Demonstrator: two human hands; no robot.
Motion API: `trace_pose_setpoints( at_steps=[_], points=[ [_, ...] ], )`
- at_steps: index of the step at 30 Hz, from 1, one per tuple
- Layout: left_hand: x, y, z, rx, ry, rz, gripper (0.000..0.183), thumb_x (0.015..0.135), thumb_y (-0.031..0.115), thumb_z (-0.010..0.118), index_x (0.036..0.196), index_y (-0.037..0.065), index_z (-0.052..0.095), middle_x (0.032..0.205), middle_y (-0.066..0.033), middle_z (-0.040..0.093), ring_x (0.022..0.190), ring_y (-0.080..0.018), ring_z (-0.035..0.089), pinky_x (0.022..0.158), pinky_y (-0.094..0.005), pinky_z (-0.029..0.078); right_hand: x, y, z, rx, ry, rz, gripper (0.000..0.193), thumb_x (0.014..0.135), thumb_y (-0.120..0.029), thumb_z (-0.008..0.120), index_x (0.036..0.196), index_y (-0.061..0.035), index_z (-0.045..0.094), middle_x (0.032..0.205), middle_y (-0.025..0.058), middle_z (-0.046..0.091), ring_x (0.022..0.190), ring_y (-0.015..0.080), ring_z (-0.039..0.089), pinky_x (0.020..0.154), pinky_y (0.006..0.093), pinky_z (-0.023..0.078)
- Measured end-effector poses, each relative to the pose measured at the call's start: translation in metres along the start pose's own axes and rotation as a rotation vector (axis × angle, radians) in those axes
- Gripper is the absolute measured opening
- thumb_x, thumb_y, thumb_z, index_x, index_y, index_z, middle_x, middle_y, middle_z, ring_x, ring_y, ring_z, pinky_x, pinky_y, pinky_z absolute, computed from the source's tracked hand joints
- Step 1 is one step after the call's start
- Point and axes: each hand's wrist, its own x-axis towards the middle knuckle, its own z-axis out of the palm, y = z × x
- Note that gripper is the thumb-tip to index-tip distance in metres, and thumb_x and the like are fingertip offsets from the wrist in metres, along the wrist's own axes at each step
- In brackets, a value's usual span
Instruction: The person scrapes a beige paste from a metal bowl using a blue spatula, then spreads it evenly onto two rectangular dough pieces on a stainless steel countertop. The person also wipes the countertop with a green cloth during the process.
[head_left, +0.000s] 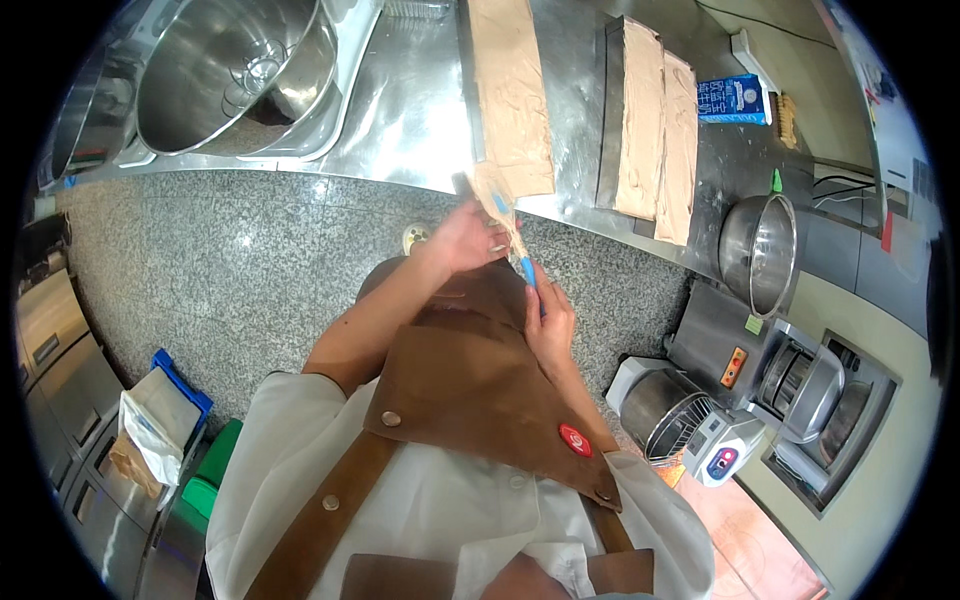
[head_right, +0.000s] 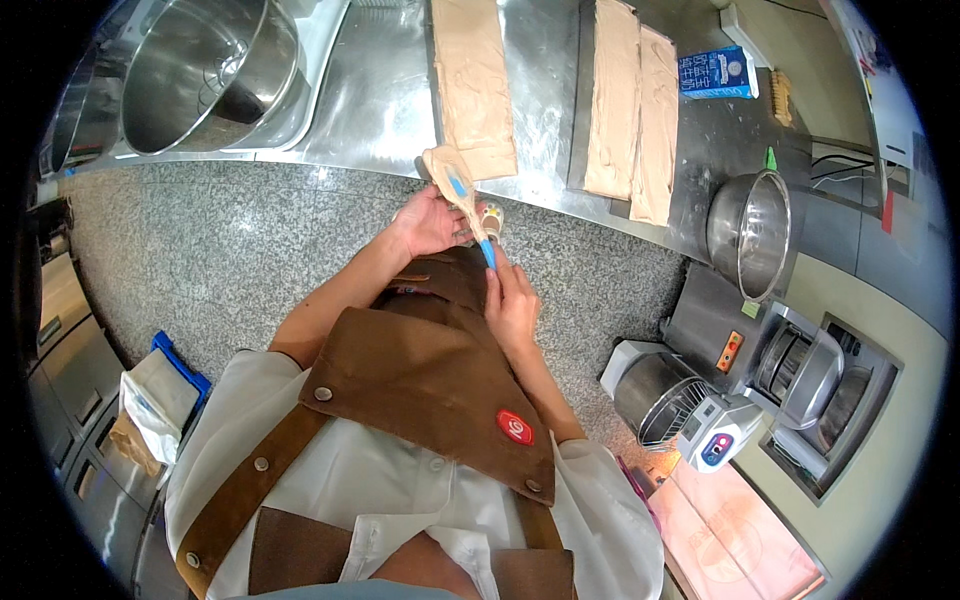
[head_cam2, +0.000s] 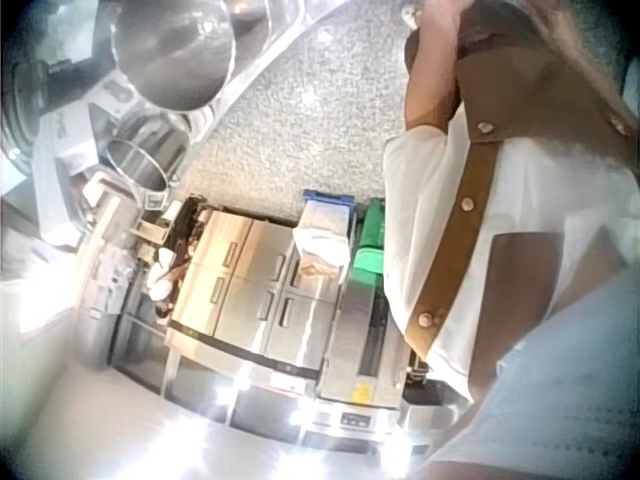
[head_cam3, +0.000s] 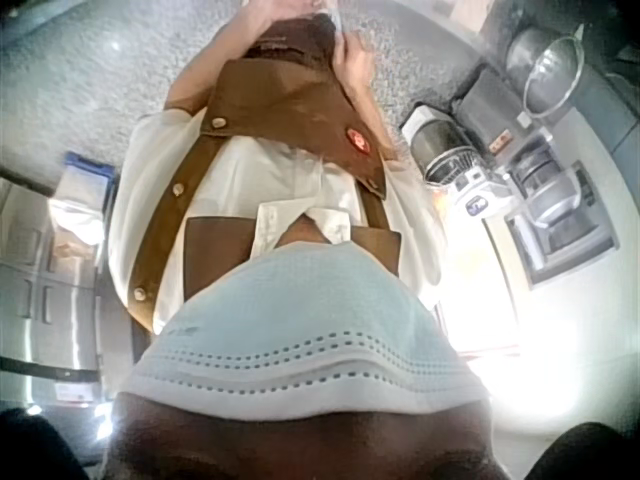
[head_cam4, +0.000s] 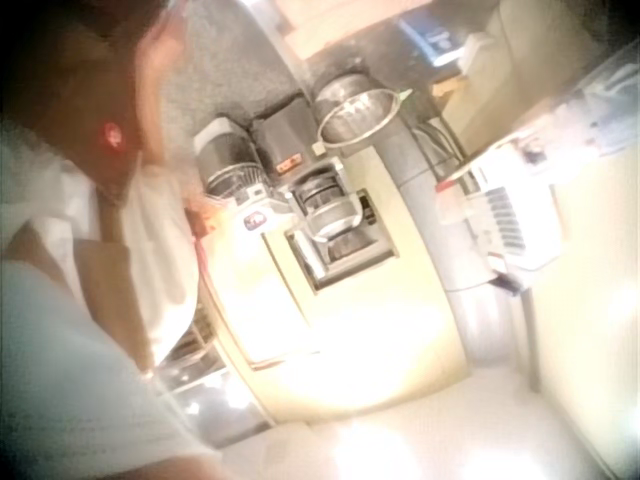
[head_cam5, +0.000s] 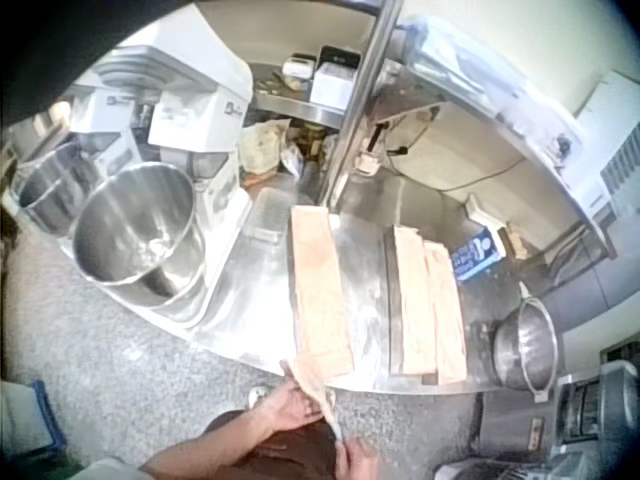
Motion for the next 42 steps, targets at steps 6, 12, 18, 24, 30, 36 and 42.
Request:
trace_pose_setpoints(
  at_steps=[6, 12, 18, 24, 30, 36, 42],
  points=[
    [-0.006, -0.008, -0.001, -0.102, -0.020, -0.048, 0.062, 0.097, 0.061, 0.035, 0.118, 0.006, 0.055, 0.116, -0.0118, 0.061, 0.109, -0.0249, 0.056, 0.099, -0.0435, 0.039, -0.004, 0.020, 0.012, 0.358, -0.041, -0.206, 0.038, 0.096, -0.012, 0.058, 0.133, -0.0050, 0.056, 0.075, 0.0053, 0.061, 0.063, 0.0181, 0.058, 0.059, 0.0326, 0.048],
    [0.006, -0.021, 0.002, -0.131, -0.174, -0.039, 0.086, 0.092, 0.072, 0.024, 0.136, 0.001, 0.045, 0.138, -0.0199, 0.050, 0.131, -0.0296, 0.044, 0.109, -0.0471, 0.035, 0.024, 0.011, -0.037, 0.890, -0.100, 0.337, 0.043, 0.101, -0.022, 0.052, 0.139, -0.0034, 0.049, 0.067, -0.0067, 0.038, 0.052, 0.0013, 0.030, 0.044, 0.0175, 0.022],
    [0.011, -0.034, 0.030, -0.343, -0.281, 0.042, 0.107, 0.082, 0.082, 0.016, 0.143, -0.005, 0.033, 0.147, -0.0213, 0.039, 0.137, -0.0314, 0.037, 0.115, -0.0471, 0.029, 0.062, 0.011, -0.078, 0.884, -0.195, 0.337, 0.043, 0.101, -0.025, 0.051, 0.137, -0.0029, 0.050, 0.066, -0.0068, 0.037, 0.049, 0.0015, 0.029, 0.042, 0.0180, 0.022],
    [0.026, -0.027, 0.056, -0.719, -0.382, 0.157, 0.114, 0.080, 0.084, 0.034, 0.142, -0.010, 0.026, 0.143, -0.0234, 0.038, 0.135, -0.0320, 0.038, 0.114, -0.0454, 0.030, 0.103, 0.008, -0.102, 0.714, -0.375, 0.253, 0.039, 0.101, -0.023, 0.051, 0.135, -0.0032, 0.052, 0.066, -0.0072, 0.037, 0.049, 0.0008, 0.029, 0.043, 0.0175, 0.022],
    [0.036, -0.030, 0.063, -0.877, -0.287, 0.238, 0.108, 0.080, 0.074, 0.054, 0.142, -0.010, 0.025, 0.134, -0.0230, 0.041, 0.125, -0.0357, 0.043, 0.113, -0.0477, 0.031, 0.157, -0.032, -0.133, 0.046, -0.564, -0.105, 0.032, 0.100, -0.017, 0.054, 0.125, 0.0012, 0.061, 0.076, -0.0036, 0.055, 0.061, 0.0076, 0.045, 0.056, 0.0253, 0.041],
    [0.033, -0.043, 0.064, -0.887, -0.262, 0.291, 0.102, 0.081, 0.073, 0.055, 0.143, -0.004, 0.030, 0.137, -0.0225, 0.037, 0.127, -0.0360, 0.039, 0.115, -0.0487, 0.027, 0.212, -0.106, -0.132, -0.330, -0.857, -0.282, 0.026, 0.094, -0.015, 0.057, 0.116, -0.0046, 0.065, 0.071, 0.0205, 0.058, 0.064, 0.0240, 0.058, 0.062, 0.0369, 0.046],
    [0.028, -0.054, 0.061, -0.901, -0.223, 0.268, 0.104, 0.079, 0.076, 0.055, 0.144, -0.001, 0.030, 0.139, -0.0217, 0.037, 0.130, -0.0365, 0.036, 0.116, -0.0494, 0.025, 0.261, -0.148, -0.120, -0.636, -0.885, -0.510, 0.027, 0.092, -0.021, 0.056, 0.107, -0.0030, 0.068, 0.082, 0.0232, 0.065, 0.079, 0.0412, 0.064, 0.070, 0.0444, 0.049]
  ],
)
